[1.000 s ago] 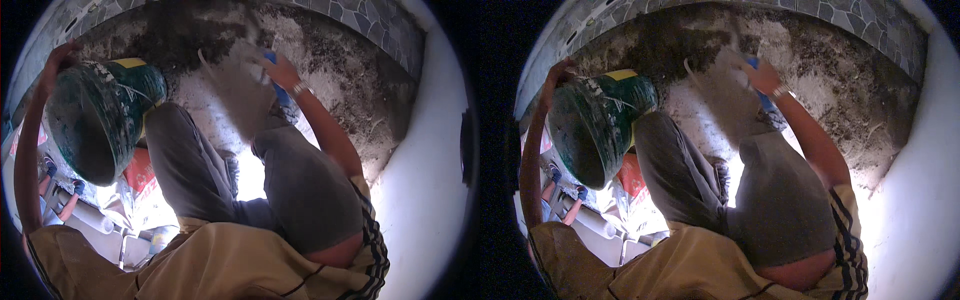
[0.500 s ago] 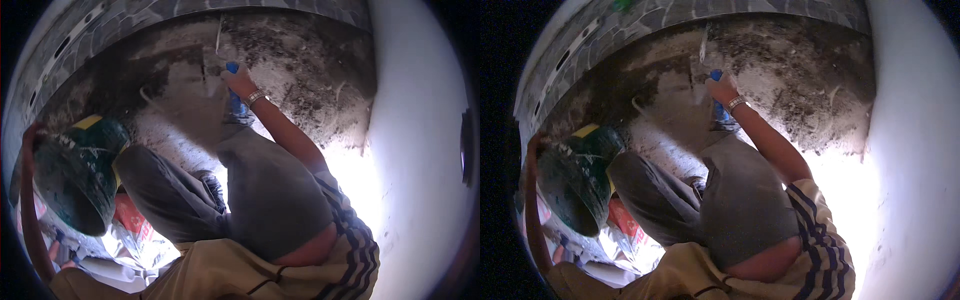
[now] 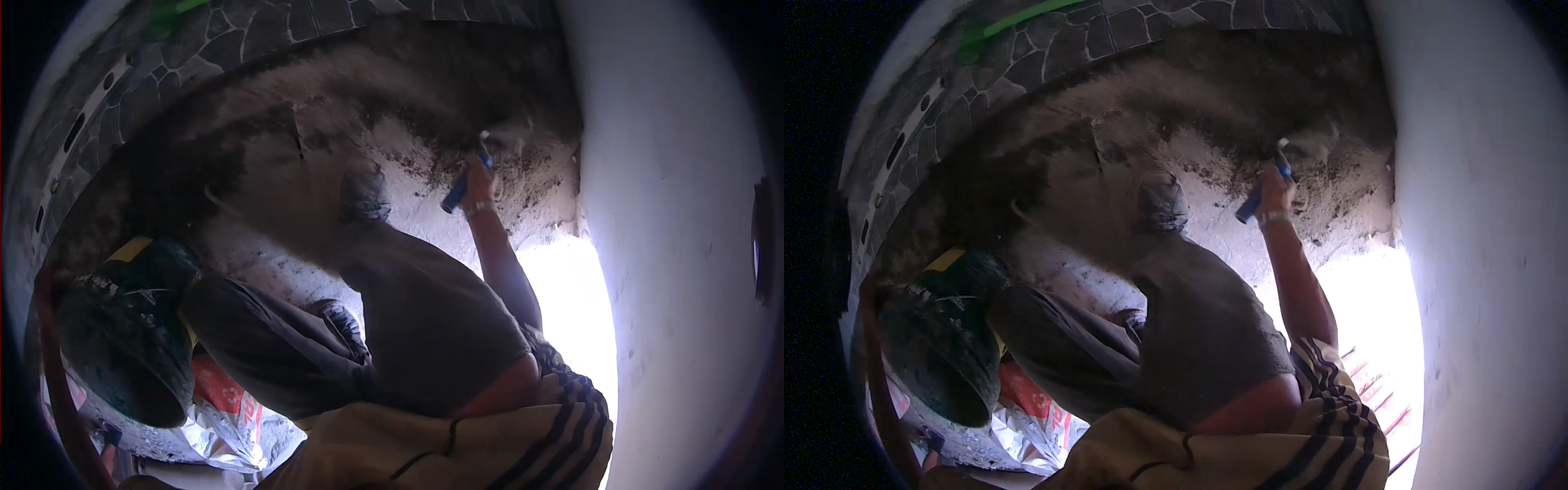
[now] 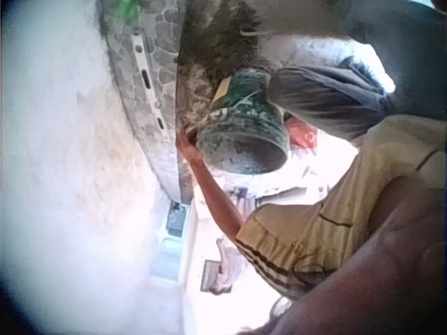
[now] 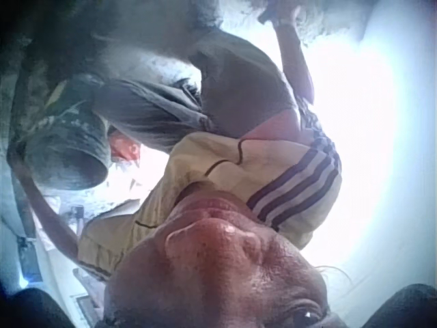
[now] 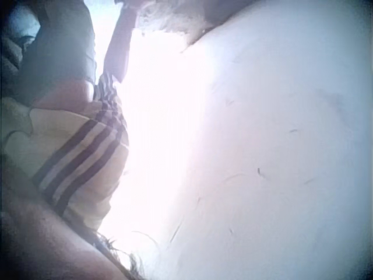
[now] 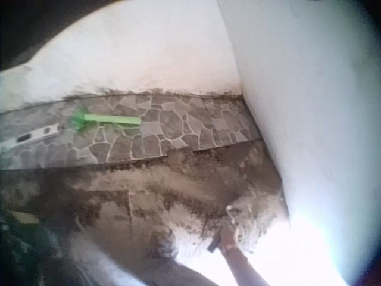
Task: Spreading and leveling mortar on a concrete floor base using a trowel next to a tiled section.
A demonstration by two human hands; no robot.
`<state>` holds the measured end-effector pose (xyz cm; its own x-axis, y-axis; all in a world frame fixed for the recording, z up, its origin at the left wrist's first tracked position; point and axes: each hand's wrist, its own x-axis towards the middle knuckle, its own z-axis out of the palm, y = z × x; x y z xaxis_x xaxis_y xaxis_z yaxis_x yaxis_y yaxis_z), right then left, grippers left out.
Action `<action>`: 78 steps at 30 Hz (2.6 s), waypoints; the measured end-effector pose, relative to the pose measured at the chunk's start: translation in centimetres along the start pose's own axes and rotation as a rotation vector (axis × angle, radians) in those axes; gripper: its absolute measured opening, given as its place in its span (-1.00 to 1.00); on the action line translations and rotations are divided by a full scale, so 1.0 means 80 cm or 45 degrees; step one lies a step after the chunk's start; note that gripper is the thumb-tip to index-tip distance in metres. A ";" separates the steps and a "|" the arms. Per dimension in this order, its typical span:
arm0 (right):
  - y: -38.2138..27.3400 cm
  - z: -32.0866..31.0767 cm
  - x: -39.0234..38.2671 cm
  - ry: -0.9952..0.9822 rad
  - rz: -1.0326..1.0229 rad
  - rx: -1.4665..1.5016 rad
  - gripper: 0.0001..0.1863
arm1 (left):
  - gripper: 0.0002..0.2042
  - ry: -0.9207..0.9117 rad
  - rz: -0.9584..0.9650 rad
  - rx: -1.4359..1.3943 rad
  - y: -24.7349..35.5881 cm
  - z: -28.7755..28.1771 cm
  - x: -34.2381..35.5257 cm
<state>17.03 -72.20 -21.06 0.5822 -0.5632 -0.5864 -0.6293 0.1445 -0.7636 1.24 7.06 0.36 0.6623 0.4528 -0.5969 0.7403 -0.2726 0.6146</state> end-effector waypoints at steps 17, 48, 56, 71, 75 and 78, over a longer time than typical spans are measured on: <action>0.016 -0.020 -0.054 -0.365 -0.092 -0.819 -0.65 | -0.56 -0.087 0.002 -0.056 -0.035 -0.027 0.036; -0.026 -0.012 0.038 -0.261 -0.109 -0.559 -0.73 | -0.44 0.112 -0.032 0.298 0.013 0.007 -0.008; 0.001 0.018 -0.062 -0.327 -0.144 -0.180 -0.77 | -0.57 -0.172 0.157 0.427 -0.057 -0.057 0.037; -0.055 0.044 -0.054 -0.531 -0.125 -0.208 -0.80 | -0.60 -0.008 0.127 0.243 -0.056 -0.067 0.018; -0.046 0.044 -0.054 -0.518 -0.146 -0.363 -0.84 | -0.56 -0.031 -0.123 0.172 0.003 -0.011 -0.005; -0.041 0.047 -0.056 -0.572 -0.084 -0.322 -0.85 | -0.53 0.124 -0.130 0.145 0.019 0.010 -0.020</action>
<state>18.42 -67.12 -16.93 0.7536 -0.1517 -0.6396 -0.6560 -0.1121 -0.7464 1.41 5.24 1.86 0.5728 0.5614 -0.5972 0.8151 -0.3129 0.4876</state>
